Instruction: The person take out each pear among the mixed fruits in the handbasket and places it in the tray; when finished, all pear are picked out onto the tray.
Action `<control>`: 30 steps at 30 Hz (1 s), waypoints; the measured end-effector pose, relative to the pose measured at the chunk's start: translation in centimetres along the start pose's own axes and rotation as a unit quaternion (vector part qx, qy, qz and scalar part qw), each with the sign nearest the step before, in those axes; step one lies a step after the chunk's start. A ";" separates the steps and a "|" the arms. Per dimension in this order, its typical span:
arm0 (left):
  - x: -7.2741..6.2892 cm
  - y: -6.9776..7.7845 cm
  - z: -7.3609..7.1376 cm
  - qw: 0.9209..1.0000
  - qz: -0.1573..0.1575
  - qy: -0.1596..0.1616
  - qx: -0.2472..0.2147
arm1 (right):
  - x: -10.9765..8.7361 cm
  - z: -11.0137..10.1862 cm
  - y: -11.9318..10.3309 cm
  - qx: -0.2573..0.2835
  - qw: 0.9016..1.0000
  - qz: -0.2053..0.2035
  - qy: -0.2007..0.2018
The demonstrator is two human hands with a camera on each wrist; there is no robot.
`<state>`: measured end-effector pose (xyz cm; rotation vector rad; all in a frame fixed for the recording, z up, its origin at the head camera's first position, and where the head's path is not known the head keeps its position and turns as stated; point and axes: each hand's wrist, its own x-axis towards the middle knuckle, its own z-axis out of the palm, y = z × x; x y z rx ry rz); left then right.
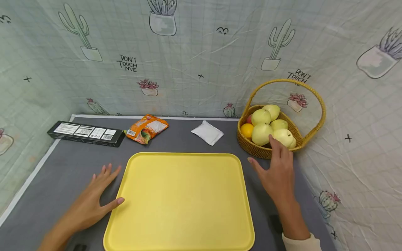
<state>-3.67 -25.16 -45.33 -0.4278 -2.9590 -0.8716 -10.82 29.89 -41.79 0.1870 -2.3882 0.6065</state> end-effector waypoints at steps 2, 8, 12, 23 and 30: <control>-0.3 -0.3 0.2 1.000 -0.012 -0.018 -0.018 | 0.5 0.2 0.1 0.015 1.000 0.019 -0.002; -1.1 -1.2 0.9 0.997 -0.018 -0.045 -0.065 | 2.1 0.7 -0.1 0.032 0.997 0.064 0.001; -1.5 -1.7 1.2 0.995 -0.011 -0.048 -0.082 | 3.1 1.2 0.0 0.034 0.996 0.078 0.004; -2.0 -1.9 1.8 0.996 0.046 -0.025 -0.074 | 4.8 2.5 0.8 0.026 0.996 0.087 -0.002; -2.1 -1.8 1.8 0.996 0.034 -0.030 -0.080 | 5.4 3.1 0.7 0.017 0.994 0.106 -0.024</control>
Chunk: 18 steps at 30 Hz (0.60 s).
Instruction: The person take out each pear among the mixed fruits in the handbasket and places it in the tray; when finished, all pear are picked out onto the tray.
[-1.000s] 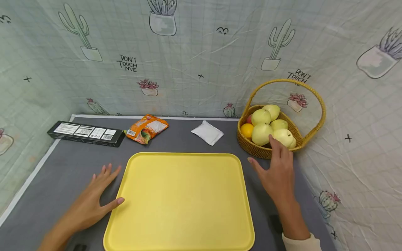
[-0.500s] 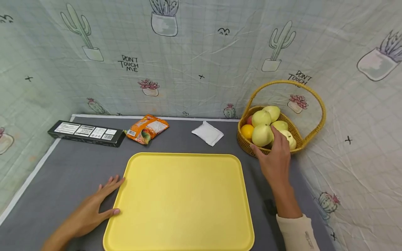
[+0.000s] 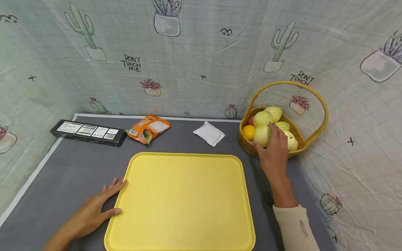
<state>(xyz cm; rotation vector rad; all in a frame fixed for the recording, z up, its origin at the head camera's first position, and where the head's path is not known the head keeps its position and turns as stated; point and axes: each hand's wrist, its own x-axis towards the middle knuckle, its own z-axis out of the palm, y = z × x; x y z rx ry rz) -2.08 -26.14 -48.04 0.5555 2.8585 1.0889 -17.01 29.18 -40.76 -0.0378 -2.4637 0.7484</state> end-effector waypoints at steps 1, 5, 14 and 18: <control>0.0 0.0 0.0 1.000 0.001 0.001 0.000 | 0.1 0.1 0.0 -0.004 1.000 0.001 -0.002; -0.1 -0.1 0.1 1.000 0.006 0.000 -0.004 | 0.5 0.5 0.1 -0.013 1.000 -0.003 -0.008; 0.0 -0.1 0.1 1.000 0.005 0.000 -0.011 | 0.9 0.8 0.6 -0.028 0.999 -0.010 -0.010; -0.1 -0.1 0.1 1.000 0.002 0.000 -0.013 | 1.1 0.9 0.9 -0.025 0.999 -0.024 -0.007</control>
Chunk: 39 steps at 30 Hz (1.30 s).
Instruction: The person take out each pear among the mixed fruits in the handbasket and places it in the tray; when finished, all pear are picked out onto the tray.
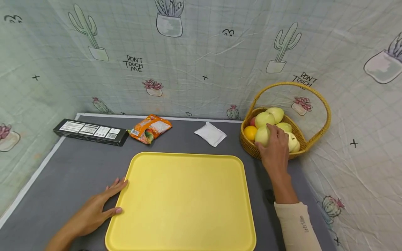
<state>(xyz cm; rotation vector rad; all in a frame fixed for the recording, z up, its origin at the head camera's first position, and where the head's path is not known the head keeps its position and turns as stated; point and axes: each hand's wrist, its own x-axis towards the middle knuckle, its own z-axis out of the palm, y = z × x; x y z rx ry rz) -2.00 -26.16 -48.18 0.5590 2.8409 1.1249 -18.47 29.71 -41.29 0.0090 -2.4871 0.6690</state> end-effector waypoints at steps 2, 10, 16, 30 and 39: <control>0.0 0.0 0.0 1.000 0.000 0.002 0.002 | 0.0 0.0 0.1 0.005 1.000 -0.007 0.004; 0.0 0.1 0.0 1.000 0.000 0.005 0.007 | -0.4 -0.3 -0.2 0.029 0.998 -0.033 0.042; 0.0 0.2 0.0 1.000 -0.005 0.001 0.008 | -1.3 -0.9 -1.6 0.056 0.996 -0.052 0.042; 0.1 0.0 0.1 1.000 0.006 0.010 0.016 | -4.5 -0.6 -3.9 0.077 0.994 -0.061 -0.043; 0.1 -0.1 0.2 1.000 0.004 0.013 0.017 | -6.6 0.9 -3.6 0.078 0.988 -0.067 -0.119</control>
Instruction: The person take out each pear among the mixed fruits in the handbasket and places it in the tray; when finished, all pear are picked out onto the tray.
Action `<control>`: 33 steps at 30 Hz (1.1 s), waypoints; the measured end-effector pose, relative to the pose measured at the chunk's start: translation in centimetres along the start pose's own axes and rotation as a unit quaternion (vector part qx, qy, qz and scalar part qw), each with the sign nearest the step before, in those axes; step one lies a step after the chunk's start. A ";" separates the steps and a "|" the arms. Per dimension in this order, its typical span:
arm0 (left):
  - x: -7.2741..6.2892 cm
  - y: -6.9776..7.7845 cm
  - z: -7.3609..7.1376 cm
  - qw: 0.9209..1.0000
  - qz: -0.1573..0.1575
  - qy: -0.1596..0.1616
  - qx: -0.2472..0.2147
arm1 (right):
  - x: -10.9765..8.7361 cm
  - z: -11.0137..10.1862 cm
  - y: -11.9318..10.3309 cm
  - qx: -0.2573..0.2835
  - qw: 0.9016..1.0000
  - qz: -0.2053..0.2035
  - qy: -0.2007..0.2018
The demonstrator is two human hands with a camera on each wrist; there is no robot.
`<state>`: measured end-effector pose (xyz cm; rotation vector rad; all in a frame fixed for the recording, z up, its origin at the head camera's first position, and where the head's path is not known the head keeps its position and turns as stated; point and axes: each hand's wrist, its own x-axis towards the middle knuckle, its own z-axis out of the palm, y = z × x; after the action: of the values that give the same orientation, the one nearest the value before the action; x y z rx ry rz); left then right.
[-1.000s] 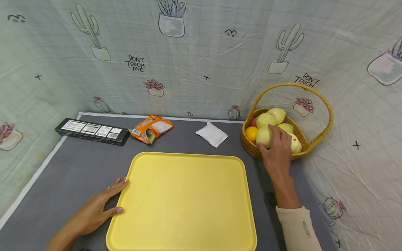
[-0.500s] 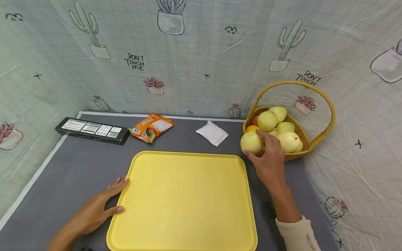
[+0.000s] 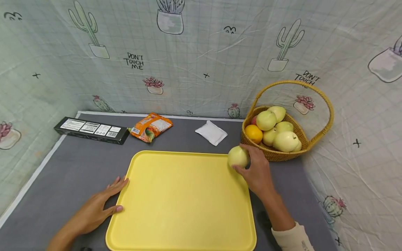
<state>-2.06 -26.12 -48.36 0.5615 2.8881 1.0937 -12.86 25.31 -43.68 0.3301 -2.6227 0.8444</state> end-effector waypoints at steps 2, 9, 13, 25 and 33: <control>0.0 0.0 0.0 1.000 0.001 0.001 0.000 | -0.3 0.4 0.1 0.004 1.000 0.005 -0.017; 0.0 0.2 0.0 1.000 -0.012 -0.014 -0.004 | -0.8 1.2 0.3 0.004 0.999 0.013 -0.042; 0.0 0.3 -0.1 1.000 -0.007 -0.009 -0.002 | -1.0 1.4 0.2 -0.005 0.999 -0.001 -0.035; 0.1 0.1 0.0 1.000 0.005 -0.001 -0.003 | -1.6 1.2 0.0 -0.019 0.999 -0.043 -0.026; 0.0 0.0 -0.1 1.000 0.005 -0.004 0.000 | -1.9 0.0 0.0 -0.013 0.998 -0.047 -0.032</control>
<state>-2.06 -26.12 -48.30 0.5811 2.8808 1.0901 -11.15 25.46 -44.44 0.4779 -2.6506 0.7809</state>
